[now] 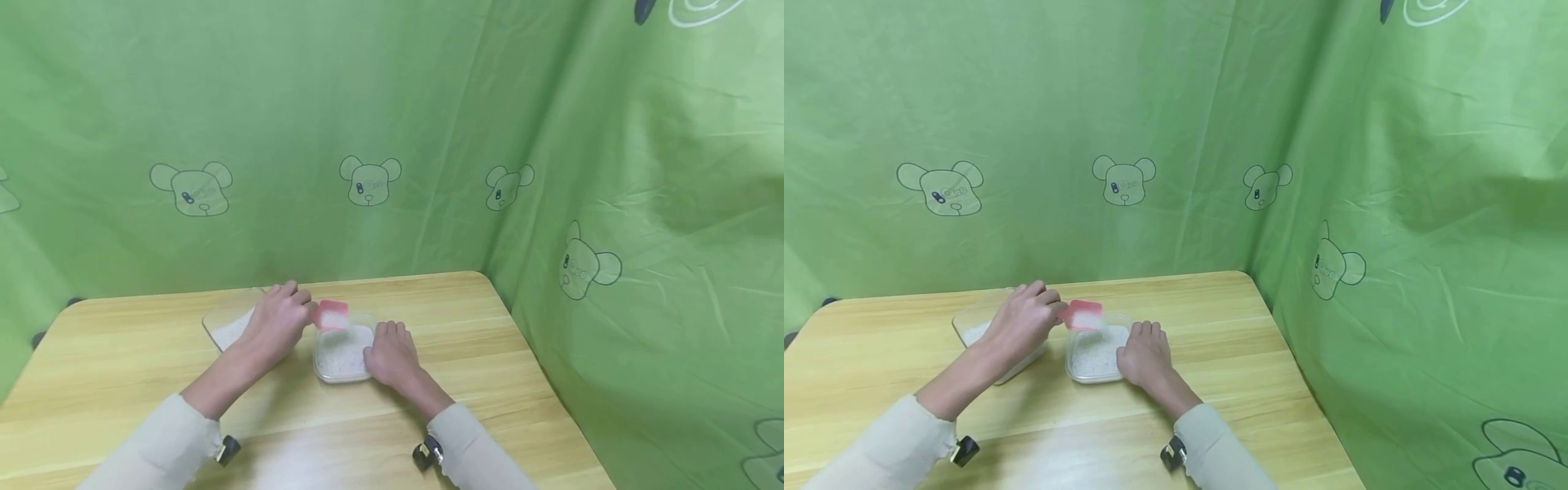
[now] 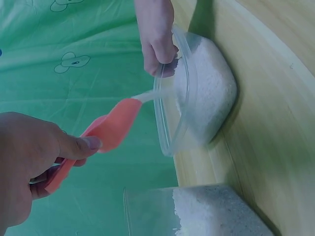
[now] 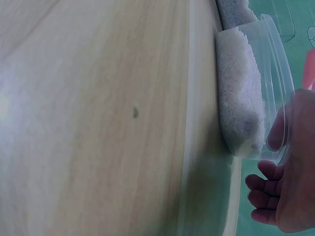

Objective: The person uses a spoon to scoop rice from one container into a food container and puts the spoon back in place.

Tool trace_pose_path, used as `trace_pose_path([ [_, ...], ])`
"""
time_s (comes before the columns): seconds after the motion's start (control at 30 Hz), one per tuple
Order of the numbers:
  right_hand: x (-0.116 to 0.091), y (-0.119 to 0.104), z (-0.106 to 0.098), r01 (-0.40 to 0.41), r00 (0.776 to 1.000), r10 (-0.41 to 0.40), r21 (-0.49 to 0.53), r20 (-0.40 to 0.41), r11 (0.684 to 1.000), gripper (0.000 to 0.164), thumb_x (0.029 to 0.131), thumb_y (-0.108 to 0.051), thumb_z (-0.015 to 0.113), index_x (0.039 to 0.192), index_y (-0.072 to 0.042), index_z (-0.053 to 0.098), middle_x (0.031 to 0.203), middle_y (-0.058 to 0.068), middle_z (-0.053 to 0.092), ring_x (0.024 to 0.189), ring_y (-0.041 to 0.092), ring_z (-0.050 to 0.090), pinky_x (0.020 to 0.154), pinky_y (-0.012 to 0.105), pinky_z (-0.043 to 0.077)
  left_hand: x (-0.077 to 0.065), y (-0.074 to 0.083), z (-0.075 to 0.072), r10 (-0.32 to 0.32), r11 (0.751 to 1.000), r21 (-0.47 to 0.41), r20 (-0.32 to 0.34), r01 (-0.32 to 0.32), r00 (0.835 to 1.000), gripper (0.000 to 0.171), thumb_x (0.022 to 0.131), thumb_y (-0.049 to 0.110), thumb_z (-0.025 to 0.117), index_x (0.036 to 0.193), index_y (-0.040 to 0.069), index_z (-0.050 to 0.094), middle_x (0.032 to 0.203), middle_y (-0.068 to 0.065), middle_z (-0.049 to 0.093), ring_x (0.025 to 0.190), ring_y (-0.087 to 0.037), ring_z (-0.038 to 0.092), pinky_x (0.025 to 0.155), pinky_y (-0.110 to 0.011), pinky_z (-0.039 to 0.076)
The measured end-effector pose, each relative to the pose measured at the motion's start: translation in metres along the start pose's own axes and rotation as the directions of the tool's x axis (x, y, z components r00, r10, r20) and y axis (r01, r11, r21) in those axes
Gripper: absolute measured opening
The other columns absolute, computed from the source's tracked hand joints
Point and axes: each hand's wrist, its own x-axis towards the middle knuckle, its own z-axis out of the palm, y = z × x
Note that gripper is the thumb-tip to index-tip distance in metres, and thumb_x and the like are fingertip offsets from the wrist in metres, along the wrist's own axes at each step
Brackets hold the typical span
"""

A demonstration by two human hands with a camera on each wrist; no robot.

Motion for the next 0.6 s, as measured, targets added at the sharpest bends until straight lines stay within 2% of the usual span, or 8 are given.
trace_pose_path([
  [0.13,0.0005,-0.0003,0.0006,-0.003,1.000,0.003,-0.012,-0.001,1.000,0.024,0.094,-0.028,0.047,0.099,-0.005,0.048,0.093,0.008,0.044,0.089,0.026,0.037,0.081,0.035,0.036,-0.0017,-0.0001,-0.0024,0.017,0.999,0.049,0.008,-0.018,1.000,0.019,0.080,-0.010,0.074,0.088,0.006,0.079,0.084,-0.006,0.074,0.075,-0.021,0.051,0.063,-0.028,0.039],
  [0.37,0.0013,0.0006,0.0026,0.000,1.000,0.000,-0.011,-0.007,1.000,0.024,0.093,-0.027,0.048,0.099,-0.004,0.049,0.092,0.008,0.044,0.089,0.026,0.038,0.080,0.036,0.036,-0.0036,0.0006,-0.0037,0.056,0.988,0.142,0.012,-0.058,0.998,0.020,0.074,-0.009,0.081,0.086,0.007,0.078,0.085,-0.006,0.073,0.077,-0.022,0.053,0.063,-0.028,0.041],
  [0.6,0.0023,0.0003,0.0034,-0.006,1.000,0.006,-0.022,0.000,1.000,0.026,0.094,-0.028,0.047,0.102,-0.003,0.049,0.094,0.009,0.045,0.090,0.026,0.038,0.082,0.036,0.037,-0.0073,-0.0005,0.0000,0.093,0.976,0.201,-0.027,-0.086,0.995,0.020,0.071,-0.010,0.081,0.082,0.007,0.078,0.082,-0.005,0.074,0.077,-0.023,0.056,0.064,-0.028,0.044],
])
